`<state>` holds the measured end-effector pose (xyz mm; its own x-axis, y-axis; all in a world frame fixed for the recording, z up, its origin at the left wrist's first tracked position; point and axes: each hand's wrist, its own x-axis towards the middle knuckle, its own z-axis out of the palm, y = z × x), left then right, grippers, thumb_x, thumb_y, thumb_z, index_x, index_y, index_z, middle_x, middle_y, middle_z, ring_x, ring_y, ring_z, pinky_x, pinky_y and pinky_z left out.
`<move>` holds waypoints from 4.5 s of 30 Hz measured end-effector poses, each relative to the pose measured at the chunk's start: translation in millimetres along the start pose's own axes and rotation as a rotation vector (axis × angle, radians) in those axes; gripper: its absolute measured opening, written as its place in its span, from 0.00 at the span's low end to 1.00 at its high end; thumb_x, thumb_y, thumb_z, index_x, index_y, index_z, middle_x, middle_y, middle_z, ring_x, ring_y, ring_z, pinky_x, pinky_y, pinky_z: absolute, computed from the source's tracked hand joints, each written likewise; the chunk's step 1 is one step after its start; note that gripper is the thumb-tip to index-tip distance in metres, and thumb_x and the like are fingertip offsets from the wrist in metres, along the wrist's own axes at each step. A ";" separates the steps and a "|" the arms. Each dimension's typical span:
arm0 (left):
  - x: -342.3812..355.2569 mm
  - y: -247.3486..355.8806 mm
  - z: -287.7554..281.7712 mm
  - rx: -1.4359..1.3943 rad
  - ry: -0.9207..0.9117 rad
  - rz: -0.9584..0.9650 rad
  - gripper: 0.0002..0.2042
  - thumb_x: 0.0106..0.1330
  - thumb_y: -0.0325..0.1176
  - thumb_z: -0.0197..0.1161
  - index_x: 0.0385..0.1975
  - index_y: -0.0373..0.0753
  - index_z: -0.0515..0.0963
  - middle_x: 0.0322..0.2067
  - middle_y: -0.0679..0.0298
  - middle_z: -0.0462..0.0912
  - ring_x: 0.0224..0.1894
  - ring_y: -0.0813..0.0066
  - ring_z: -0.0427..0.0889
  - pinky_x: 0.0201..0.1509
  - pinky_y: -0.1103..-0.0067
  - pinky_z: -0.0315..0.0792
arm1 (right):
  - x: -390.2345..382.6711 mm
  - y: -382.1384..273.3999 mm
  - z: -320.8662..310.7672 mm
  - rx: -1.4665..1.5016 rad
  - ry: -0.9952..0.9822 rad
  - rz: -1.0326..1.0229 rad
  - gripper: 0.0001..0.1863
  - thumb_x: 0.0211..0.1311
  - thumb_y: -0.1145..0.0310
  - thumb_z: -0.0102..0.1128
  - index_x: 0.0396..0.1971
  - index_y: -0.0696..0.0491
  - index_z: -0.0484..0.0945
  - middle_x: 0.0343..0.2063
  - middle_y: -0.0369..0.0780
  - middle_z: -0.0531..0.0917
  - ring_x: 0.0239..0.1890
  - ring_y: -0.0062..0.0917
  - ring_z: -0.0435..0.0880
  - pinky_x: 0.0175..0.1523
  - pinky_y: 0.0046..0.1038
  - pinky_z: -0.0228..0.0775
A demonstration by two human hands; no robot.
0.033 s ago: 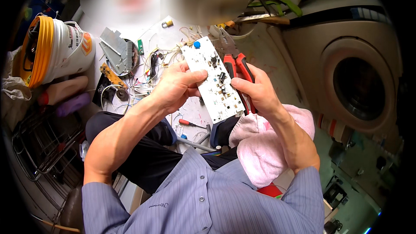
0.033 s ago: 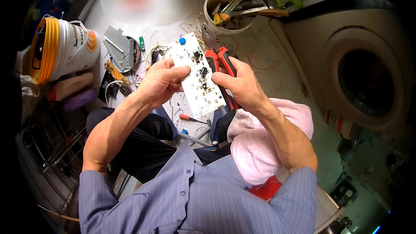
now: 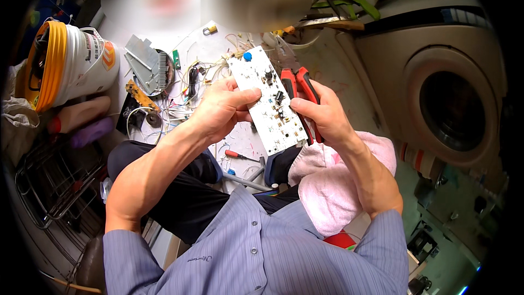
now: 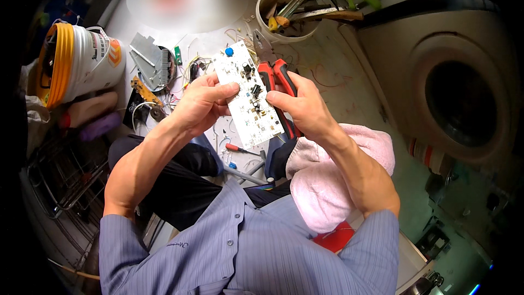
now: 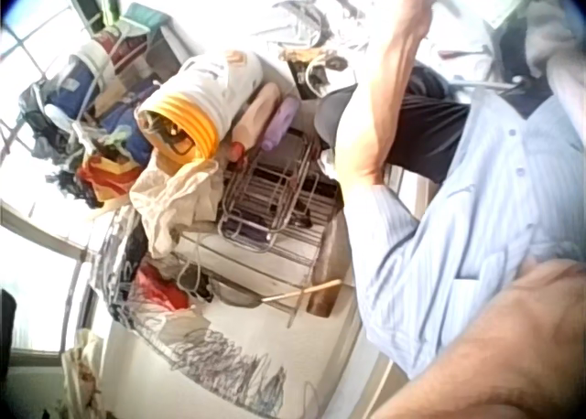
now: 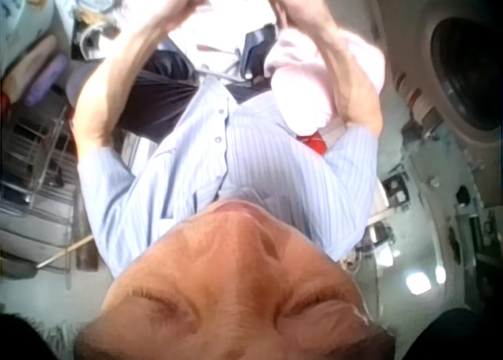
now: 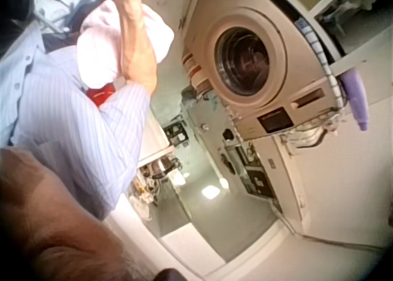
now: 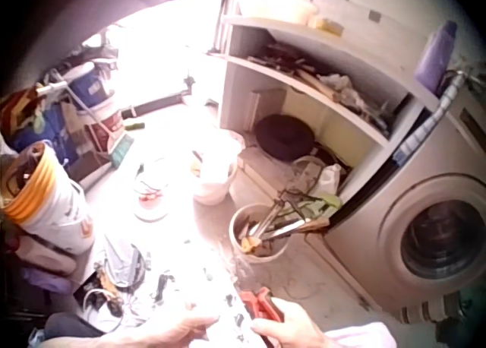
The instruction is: The person uses pliers to strip insulation from wires and manipulate components on a circuit board.
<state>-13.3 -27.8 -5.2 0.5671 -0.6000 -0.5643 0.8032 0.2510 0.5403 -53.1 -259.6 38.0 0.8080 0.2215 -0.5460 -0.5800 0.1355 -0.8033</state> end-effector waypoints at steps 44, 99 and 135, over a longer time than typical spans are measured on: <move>15.9 -6.8 -1.2 0.005 0.022 -0.024 0.16 0.70 0.29 0.63 0.54 0.33 0.73 0.46 0.60 0.86 0.43 0.72 0.88 0.46 0.74 0.84 | 10.6 14.9 -7.7 -0.163 0.062 -0.008 0.15 0.58 0.69 0.65 0.42 0.62 0.78 0.31 0.35 0.83 0.32 0.14 0.79 0.39 0.22 0.74; -1.2 -8.5 -3.5 -0.041 0.023 -0.037 0.20 0.61 0.20 0.66 0.54 0.33 0.73 0.46 0.62 0.84 0.42 0.76 0.84 0.49 0.76 0.80 | 15.7 5.2 11.7 -0.356 0.129 -0.077 0.12 0.61 0.71 0.63 0.42 0.61 0.78 0.28 0.33 0.81 0.29 0.13 0.75 0.35 0.22 0.71; -3.8 -4.8 0.8 0.067 0.036 0.100 0.11 0.71 0.30 0.61 0.49 0.33 0.79 0.39 0.64 0.86 0.38 0.79 0.85 0.45 0.79 0.79 | 10.4 -5.2 23.4 -0.438 0.098 -0.132 0.17 0.59 0.71 0.64 0.47 0.61 0.78 0.28 0.35 0.81 0.30 0.15 0.75 0.37 0.22 0.71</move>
<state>-19.4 -27.3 -5.1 0.6512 -0.5466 -0.5265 0.7286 0.2562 0.6352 -44.1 -235.4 42.1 0.8901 0.1349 -0.4353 -0.3901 -0.2685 -0.8808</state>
